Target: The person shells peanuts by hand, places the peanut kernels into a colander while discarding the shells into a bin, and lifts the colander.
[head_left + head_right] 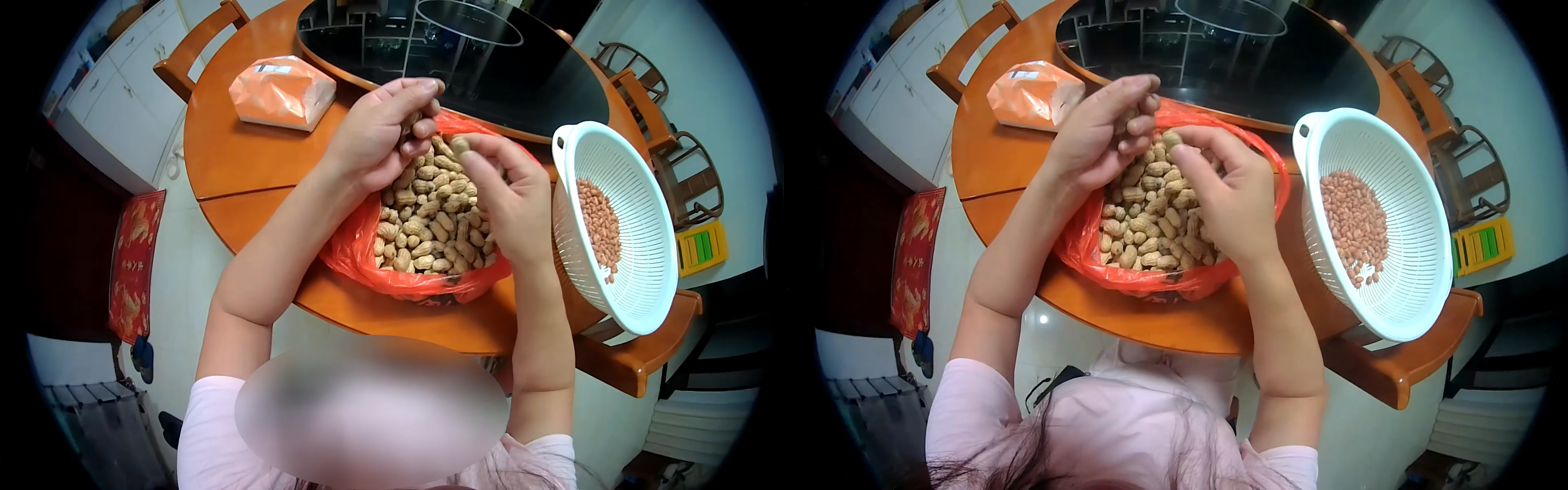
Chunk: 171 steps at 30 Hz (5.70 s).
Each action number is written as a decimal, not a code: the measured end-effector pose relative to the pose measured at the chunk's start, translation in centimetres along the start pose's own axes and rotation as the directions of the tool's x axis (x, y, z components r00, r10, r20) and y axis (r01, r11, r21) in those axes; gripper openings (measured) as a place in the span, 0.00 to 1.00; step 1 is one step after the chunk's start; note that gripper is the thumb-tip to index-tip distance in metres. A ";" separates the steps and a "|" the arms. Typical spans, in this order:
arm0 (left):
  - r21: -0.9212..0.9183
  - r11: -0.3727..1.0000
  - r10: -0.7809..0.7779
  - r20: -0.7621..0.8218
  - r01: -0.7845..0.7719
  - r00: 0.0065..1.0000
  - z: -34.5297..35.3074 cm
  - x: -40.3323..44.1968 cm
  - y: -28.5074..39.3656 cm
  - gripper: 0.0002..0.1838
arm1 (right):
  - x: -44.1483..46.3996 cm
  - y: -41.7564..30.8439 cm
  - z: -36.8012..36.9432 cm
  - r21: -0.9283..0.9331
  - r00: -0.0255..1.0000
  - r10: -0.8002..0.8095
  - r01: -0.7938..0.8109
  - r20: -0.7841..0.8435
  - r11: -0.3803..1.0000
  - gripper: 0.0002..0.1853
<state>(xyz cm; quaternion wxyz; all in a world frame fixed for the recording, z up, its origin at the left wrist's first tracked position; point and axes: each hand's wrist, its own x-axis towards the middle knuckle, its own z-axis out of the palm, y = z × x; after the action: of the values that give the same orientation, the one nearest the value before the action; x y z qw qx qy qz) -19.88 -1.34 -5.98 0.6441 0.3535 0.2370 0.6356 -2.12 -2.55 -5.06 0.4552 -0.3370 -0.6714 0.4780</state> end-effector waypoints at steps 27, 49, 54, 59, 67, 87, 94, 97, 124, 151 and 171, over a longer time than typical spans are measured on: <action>0.131 0.976 -0.199 0.190 0.176 0.961 1.9 -1.1 -0.9 0.09 | 0.2 0.9 -0.6 -0.008 0.941 -0.308 0.310 -0.141 0.951 0.08; 0.068 0.972 -0.234 0.232 0.224 0.944 2.3 -1.4 -1.6 0.08 | -0.1 0.4 -1.1 -0.341 0.902 -0.429 0.389 -0.050 0.856 0.06; 0.111 0.983 -0.160 0.150 0.144 0.976 2.1 -1.2 -1.4 0.09 | 0.5 0.8 -0.7 -0.234 0.921 -0.383 0.358 -0.073 0.904 0.06; 0.171 0.982 -0.112 0.148 0.086 0.983 2.2 -1.2 -1.5 0.09 | 0.4 0.4 -1.3 -0.381 0.933 -0.360 0.330 -0.006 0.863 0.07; 0.143 0.977 -0.184 0.172 0.160 0.968 2.6 -1.4 -1.3 0.11 | 0.4 0.7 -1.0 -0.624 0.837 -0.547 0.442 0.028 0.645 0.09; -0.009 0.989 -0.147 0.026 0.148 0.989 2.9 -1.4 -2.1 0.05 | 1.0 2.3 -0.4 0.105 0.993 -0.079 0.088 -0.089 0.991 0.13; -0.050 0.979 -0.188 0.159 0.198 0.969 2.6 -1.1 -1.3 0.07 | 1.1 1.0 -0.6 0.539 0.983 0.183 -0.171 0.030 0.825 0.13; -0.067 0.978 -0.180 0.188 0.196 0.966 2.6 -1.3 -1.2 0.08 | 1.0 1.0 -0.8 0.594 0.975 0.191 -0.223 0.118 0.773 0.13; 0.198 0.978 -0.099 0.202 0.058 0.974 10.0 -3.2 -0.4 0.08 | -2.2 -5.8 -16.8 -0.953 0.979 0.025 -0.204 -0.204 0.224 0.14; -0.175 0.490 -0.789 0.326 0.854 0.520 14.7 -15.2 -16.8 0.09 | -28.7 3.3 -9.0 0.967 0.885 0.447 0.017 -0.133 0.255 0.13; 0.482 0.324 -0.944 0.224 0.814 0.244 21.6 -13.1 -42.4 0.30 | -43.1 22.6 -20.8 0.845 0.332 0.779 0.252 -0.533 0.471 0.25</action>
<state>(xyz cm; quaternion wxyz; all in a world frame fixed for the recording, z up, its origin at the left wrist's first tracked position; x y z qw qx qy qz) 22.97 -15.16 -26.15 0.8697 0.3809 0.3138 0.0123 33.15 -26.74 -36.30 0.7319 -0.4004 0.0951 0.5432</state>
